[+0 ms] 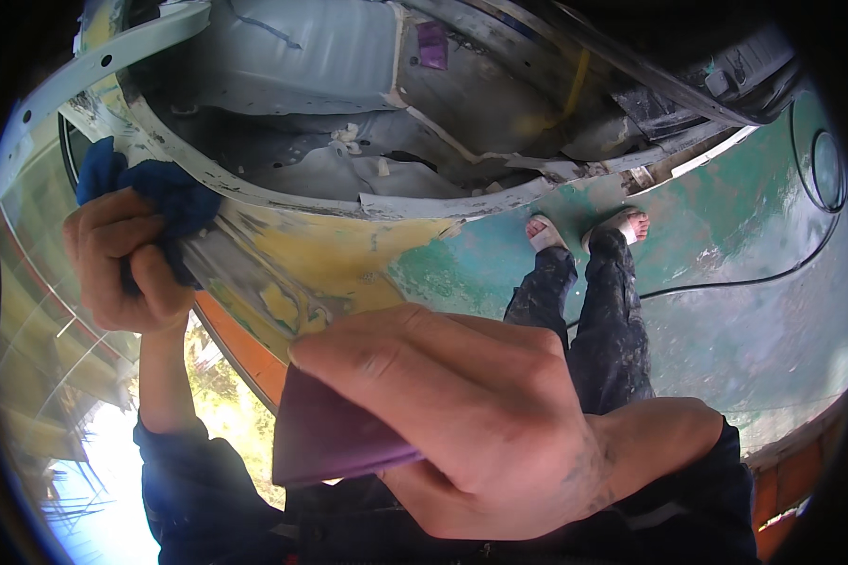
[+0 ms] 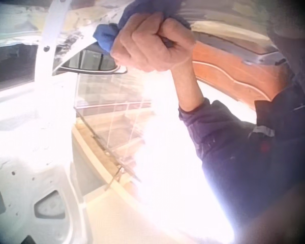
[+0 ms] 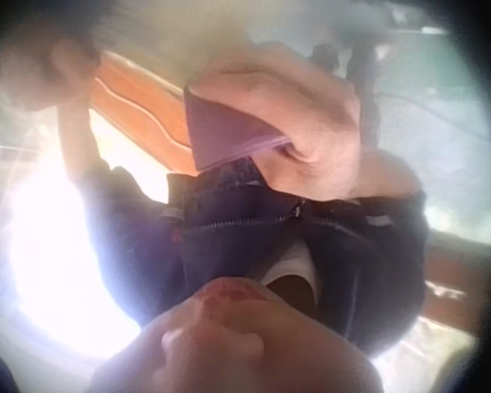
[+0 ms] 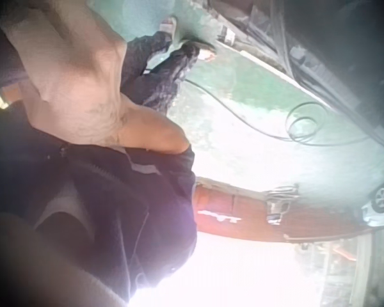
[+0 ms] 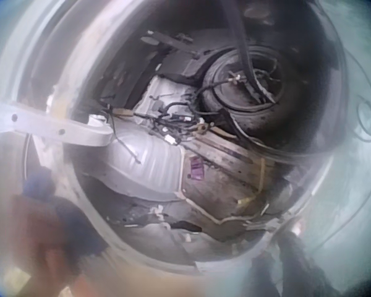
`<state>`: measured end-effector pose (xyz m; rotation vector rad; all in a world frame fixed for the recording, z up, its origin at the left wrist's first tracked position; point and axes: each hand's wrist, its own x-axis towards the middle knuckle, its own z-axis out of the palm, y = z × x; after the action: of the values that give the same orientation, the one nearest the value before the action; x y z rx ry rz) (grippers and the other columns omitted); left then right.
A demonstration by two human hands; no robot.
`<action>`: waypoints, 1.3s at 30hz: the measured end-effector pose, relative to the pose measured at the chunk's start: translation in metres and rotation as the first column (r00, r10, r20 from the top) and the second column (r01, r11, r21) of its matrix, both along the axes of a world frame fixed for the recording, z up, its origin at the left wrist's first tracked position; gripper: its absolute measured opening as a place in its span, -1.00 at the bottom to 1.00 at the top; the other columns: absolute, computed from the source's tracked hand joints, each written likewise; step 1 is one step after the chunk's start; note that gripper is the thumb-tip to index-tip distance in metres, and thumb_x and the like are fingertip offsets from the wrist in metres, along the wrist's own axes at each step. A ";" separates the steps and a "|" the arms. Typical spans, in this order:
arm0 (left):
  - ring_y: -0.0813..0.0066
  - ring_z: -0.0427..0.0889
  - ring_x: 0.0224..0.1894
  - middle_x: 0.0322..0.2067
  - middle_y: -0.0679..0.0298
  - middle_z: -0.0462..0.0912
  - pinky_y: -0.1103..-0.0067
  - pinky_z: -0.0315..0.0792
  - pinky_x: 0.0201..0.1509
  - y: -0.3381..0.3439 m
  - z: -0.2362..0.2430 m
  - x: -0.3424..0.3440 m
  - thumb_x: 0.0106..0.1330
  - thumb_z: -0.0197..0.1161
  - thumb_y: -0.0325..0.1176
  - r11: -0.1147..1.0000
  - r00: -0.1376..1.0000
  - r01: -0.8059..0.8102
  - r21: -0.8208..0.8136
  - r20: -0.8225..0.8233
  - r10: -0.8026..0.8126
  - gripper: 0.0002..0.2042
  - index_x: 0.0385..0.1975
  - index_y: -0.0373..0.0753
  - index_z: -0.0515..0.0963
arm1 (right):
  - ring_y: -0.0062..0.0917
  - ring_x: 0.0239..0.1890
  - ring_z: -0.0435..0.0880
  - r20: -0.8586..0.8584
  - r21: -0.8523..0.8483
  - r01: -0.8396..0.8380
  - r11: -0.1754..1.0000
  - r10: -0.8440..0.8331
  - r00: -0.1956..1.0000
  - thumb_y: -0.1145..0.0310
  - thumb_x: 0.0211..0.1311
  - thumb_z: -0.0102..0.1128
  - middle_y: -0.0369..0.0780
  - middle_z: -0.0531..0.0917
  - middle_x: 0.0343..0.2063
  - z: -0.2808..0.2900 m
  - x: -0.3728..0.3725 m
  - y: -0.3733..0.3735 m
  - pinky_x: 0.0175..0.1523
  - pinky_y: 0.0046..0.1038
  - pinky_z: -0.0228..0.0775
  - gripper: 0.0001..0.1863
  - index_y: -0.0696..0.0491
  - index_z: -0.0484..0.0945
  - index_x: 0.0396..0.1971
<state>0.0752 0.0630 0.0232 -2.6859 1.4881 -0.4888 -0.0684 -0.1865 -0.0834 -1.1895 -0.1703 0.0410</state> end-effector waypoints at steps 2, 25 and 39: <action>0.24 0.62 -0.38 -0.50 0.15 0.69 0.43 0.52 -0.11 0.001 0.000 0.001 -0.10 0.15 -0.47 1.000 1.000 0.019 -0.002 0.003 -0.019 -0.90 -0.59 -0.30 0.58 | -0.38 -0.34 0.83 0.151 -0.107 0.084 0.991 -0.067 0.986 0.49 -0.05 0.53 -0.05 0.79 -0.22 -0.006 -0.005 0.009 -0.26 -0.49 0.68 -0.62 0.26 0.79 -0.15; 0.26 0.67 -0.33 -0.47 0.23 0.72 0.45 0.53 -0.10 0.003 -0.001 0.001 -0.05 0.22 -0.40 1.000 0.997 0.003 0.010 0.075 -0.003 -0.92 -0.57 -0.21 0.61 | -0.58 -0.59 0.55 0.306 -0.356 -0.028 0.934 0.145 0.941 0.50 -0.16 0.54 -0.18 0.50 -0.46 0.024 0.037 0.015 -0.62 -0.57 0.31 -0.55 0.41 0.74 -0.19; 0.24 0.68 -0.33 -0.45 0.22 0.72 0.42 0.51 -0.12 0.008 -0.002 -0.002 -0.21 0.25 -0.40 0.999 0.999 0.012 -0.051 0.047 -0.010 -0.84 -0.56 -0.22 0.62 | -0.45 -0.53 0.54 -0.027 -0.252 -0.140 0.958 0.137 0.990 0.63 -0.01 0.46 -0.16 0.51 -0.45 0.041 0.035 0.020 -0.46 -0.49 0.30 -0.63 0.28 0.75 -0.11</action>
<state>0.0733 0.0712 0.0215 -2.6861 1.4992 -0.5936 -0.0334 -0.1668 -0.0428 -1.4312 -0.2453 0.1964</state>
